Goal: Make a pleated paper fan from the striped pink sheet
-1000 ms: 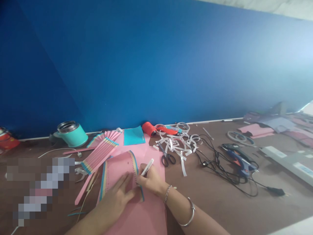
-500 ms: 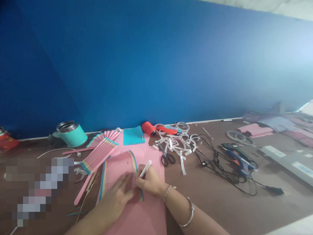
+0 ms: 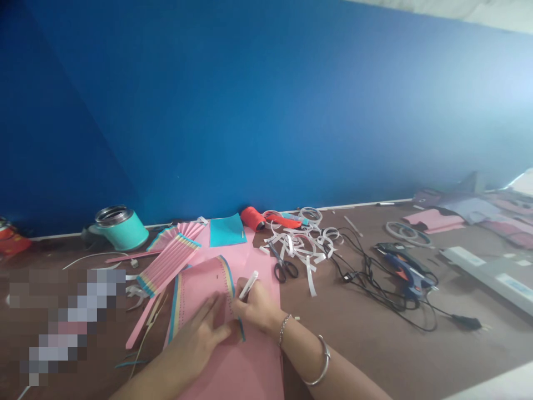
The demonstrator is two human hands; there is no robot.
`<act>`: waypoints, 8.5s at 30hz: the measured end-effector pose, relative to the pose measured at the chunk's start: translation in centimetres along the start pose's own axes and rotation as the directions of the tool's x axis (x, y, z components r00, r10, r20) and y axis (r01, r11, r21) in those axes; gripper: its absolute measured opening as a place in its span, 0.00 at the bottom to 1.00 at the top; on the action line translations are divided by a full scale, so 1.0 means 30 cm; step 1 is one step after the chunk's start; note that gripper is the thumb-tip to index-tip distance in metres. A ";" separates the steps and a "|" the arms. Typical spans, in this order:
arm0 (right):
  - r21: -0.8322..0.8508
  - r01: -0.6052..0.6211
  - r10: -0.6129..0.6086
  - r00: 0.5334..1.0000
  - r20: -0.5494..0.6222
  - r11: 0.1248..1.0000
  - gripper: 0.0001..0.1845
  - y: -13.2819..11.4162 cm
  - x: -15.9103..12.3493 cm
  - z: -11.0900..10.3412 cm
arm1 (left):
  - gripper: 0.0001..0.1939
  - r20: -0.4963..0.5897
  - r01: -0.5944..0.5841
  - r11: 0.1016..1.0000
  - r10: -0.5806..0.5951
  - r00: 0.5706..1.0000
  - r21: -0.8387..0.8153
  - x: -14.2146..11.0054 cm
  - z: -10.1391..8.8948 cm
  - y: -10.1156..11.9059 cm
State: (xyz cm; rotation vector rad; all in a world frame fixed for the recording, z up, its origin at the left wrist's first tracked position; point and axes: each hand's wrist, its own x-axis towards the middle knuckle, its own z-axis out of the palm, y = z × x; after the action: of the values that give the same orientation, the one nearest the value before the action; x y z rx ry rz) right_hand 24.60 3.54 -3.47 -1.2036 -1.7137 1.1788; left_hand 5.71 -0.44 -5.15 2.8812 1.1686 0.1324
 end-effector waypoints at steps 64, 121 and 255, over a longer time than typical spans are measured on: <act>0.084 0.006 -0.002 0.999 -0.046 0.996 0.04 0.046 0.015 0.016 | 0.31 -0.059 0.011 0.995 -0.017 0.998 -0.100 0.009 0.021 -0.042; 0.110 -0.010 0.014 0.999 -0.035 0.994 0.04 0.021 0.000 0.009 | 0.25 -0.172 0.116 0.956 -0.167 0.971 -0.270 0.012 -0.002 -0.059; 0.032 0.005 -0.007 0.998 0.058 0.999 0.04 0.001 -0.021 0.001 | 0.14 -0.171 0.078 0.908 -0.161 0.972 -0.411 0.025 -0.075 -0.047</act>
State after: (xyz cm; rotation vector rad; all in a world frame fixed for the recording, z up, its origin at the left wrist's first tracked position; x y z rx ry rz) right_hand 24.77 2.94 -3.52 -1.1540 -1.7333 1.2440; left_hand 5.07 1.07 -2.94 2.4702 1.1786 0.5999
